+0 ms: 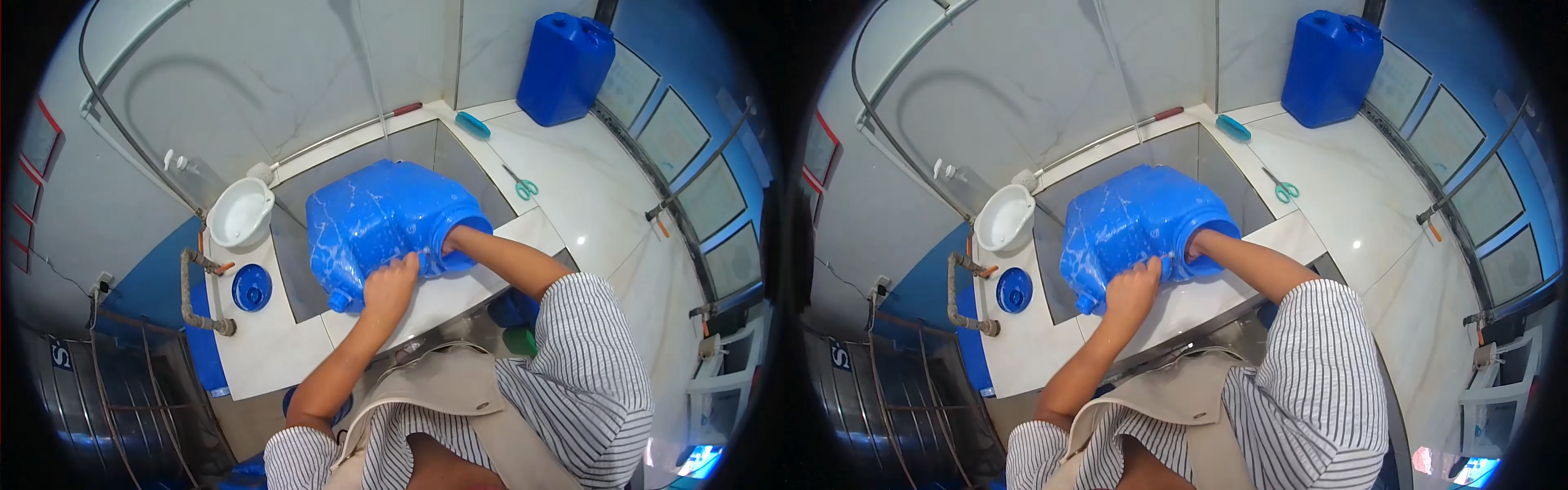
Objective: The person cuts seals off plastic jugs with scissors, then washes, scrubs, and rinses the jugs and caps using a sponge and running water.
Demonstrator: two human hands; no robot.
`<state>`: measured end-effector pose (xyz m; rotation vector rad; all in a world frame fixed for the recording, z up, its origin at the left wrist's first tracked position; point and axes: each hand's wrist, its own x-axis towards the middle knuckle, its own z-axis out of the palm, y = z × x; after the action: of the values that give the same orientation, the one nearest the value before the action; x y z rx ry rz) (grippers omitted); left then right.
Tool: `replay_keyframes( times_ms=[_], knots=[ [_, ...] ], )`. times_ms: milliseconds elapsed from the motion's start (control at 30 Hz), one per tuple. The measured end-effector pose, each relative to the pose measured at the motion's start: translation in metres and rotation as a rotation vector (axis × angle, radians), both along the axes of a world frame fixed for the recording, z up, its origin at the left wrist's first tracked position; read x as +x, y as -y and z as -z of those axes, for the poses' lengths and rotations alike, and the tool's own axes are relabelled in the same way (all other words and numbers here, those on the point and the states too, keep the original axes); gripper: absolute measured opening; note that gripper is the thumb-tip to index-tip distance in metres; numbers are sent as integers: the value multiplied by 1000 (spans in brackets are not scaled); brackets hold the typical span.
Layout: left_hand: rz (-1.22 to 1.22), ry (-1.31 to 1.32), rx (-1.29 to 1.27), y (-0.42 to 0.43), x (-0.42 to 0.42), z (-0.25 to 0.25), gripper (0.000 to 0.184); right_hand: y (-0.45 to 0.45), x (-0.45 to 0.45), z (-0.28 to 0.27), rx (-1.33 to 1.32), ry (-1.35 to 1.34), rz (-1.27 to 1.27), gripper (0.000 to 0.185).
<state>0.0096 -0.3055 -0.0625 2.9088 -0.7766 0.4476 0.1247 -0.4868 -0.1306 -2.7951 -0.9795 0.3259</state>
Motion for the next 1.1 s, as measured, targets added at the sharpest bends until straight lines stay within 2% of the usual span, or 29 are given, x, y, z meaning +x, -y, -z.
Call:
replay_keyframes(
  times_ms=[233, 300, 333, 367, 433, 533, 633, 667, 733, 767, 800, 833, 900, 967, 1000, 1100],
  knots=[
    [-93, 179, 60, 3, -1, 8, 14, 22, -11, -40, -67, 8, -108, 31],
    [-103, 157, 42, 1, 7, 7, 15, 20, -23, -78, -134, -18, -164, 32],
    [-109, 125, 32, -4, 10, 8, 17, 7, -32, -121, -272, -322, -99, 31],
    [-127, 121, 39, -8, 15, 8, 17, 4, -26, -131, -241, -342, -29, 25],
    [-150, 24, -112, -15, 37, 4, 20, -12, -19, -179, -265, -110, 27, 21],
    [-258, -101, -146, -28, 62, -2, 24, -62, 8, -208, 35, 161, 12, 17],
    [-267, -143, -128, -31, 74, -1, 24, -171, 66, -178, 399, 307, -77, 19],
    [-270, -137, -132, -32, 79, -3, 24, -207, 79, -174, 460, 278, -29, 20],
    [-348, -248, -173, -37, 85, -3, 27, -252, 125, -143, 587, 131, -95, 25],
    [-370, -228, -236, -45, 90, 0, 28, -248, 144, -143, 489, 76, -130, 28],
    [-370, -229, -226, -55, 95, 3, 28, -237, 165, -144, 390, 19, -166, 31],
    [-422, -221, -262, -63, 99, 7, 28, -212, 192, -139, 405, -230, 4, 32],
    [-518, -230, -390, -70, 110, 11, 29, -138, 238, -137, 471, -283, 73, 23],
    [-484, -218, -476, -70, 127, 28, 28, -78, 267, -129, 641, -363, 200, 14],
    [-462, -201, -564, -69, 137, 41, 27, -62, 270, -134, 871, -628, 533, 12],
    [-411, -130, -671, -68, 180, 79, 32, -56, 269, -131, 900, -779, 506, 9]
  ],
)
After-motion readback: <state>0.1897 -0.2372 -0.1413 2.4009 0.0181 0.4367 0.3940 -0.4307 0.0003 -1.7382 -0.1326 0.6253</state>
